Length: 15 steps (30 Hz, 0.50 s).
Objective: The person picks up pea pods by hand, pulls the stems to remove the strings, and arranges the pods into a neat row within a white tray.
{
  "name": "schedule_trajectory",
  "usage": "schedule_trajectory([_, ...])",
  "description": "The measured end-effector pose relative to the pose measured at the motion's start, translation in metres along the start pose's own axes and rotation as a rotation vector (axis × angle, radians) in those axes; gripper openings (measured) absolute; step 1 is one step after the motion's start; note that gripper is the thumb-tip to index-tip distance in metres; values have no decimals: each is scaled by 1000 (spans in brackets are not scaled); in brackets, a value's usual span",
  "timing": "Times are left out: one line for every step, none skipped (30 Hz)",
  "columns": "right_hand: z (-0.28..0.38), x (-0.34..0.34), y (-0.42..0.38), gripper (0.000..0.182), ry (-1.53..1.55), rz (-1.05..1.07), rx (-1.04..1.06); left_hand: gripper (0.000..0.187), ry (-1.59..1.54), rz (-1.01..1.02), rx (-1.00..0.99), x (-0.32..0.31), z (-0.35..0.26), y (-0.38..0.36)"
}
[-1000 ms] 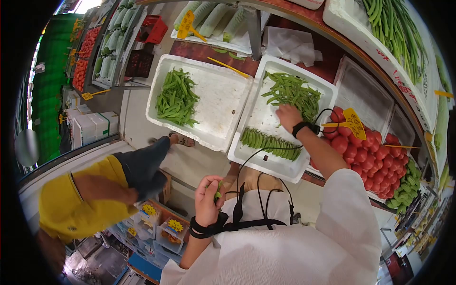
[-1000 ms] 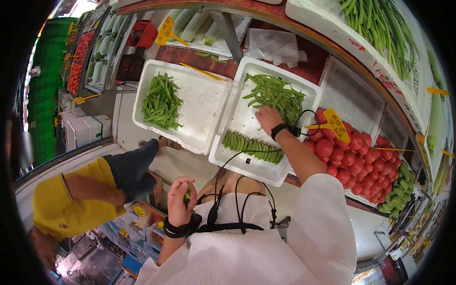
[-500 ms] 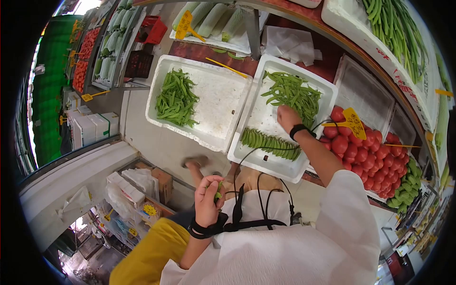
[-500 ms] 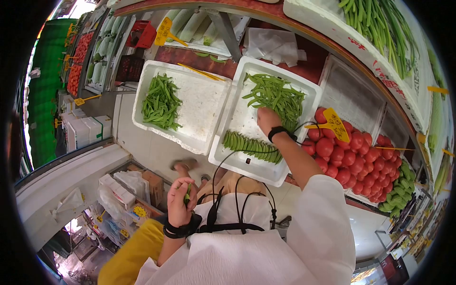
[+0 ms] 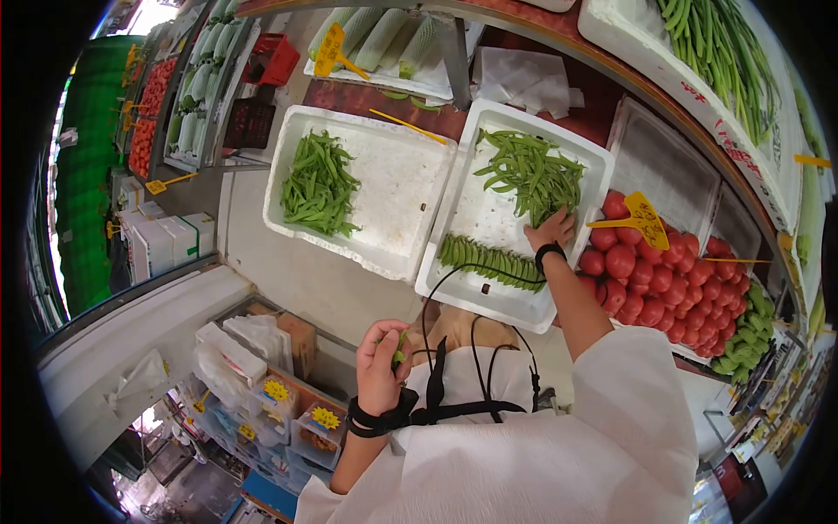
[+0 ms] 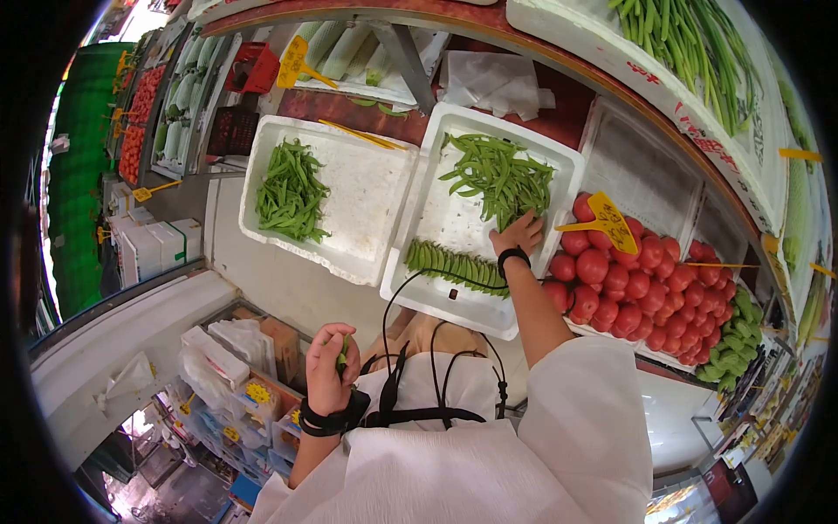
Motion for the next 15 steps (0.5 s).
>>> schedule_trajectory([0,0,1,110,-42,-28,14,18,2,-2,-2,0,0,0])
schedule_trajectory([-2,-3,3,109,-83,-57,27,18,1,-1,2,0,1,1])
schedule_trajectory([-3,-4,4,109,-125,-85,39,18,1,0,6,0,3,1])
schedule_trajectory([-3,-4,5,108,-149,-108,46,18,0,1,11,0,4,2])
schedule_trajectory([-2,-3,7,106,-173,-132,55,18,4,2,11,0,4,2])
schedule_trajectory([0,-3,10,105,-197,-155,65,18,8,3,11,-1,4,2])
schedule_trajectory([3,-1,9,104,-208,-136,57,18,11,4,12,-1,5,1])
schedule_trajectory([8,3,9,103,-218,-119,50,18,14,1,16,-1,5,1])
schedule_trajectory([10,4,9,102,-227,-102,42,18,17,0,21,-1,6,2])
schedule_trajectory([11,5,10,97,-225,-119,56,18,21,-2,24,-1,6,2])
schedule_trajectory([13,6,10,94,-221,-136,71,18,21,-2,23,-1,5,2])
schedule_trajectory([14,6,9,90,-219,-153,85,18,21,-3,23,-1,4,2])
schedule_trajectory([14,5,10,86,-225,-149,76,18,21,-4,22,-1,4,2])
schedule_trajectory([15,4,13,82,-231,-145,67,18,22,-3,21,-1,4,2])
schedule_trajectory([15,2,15,79,-237,-141,58,18,22,-3,21,-1,5,2])
Point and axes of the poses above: each hand's wrist, its own y-axis towards the middle knuckle, its own x-axis out of the back of the hand, z = x × y, the point moved 10 cm from there along y, towards the middle knuckle, and after that the axes turned 5 degrees about -z, right-handed, at the moved point
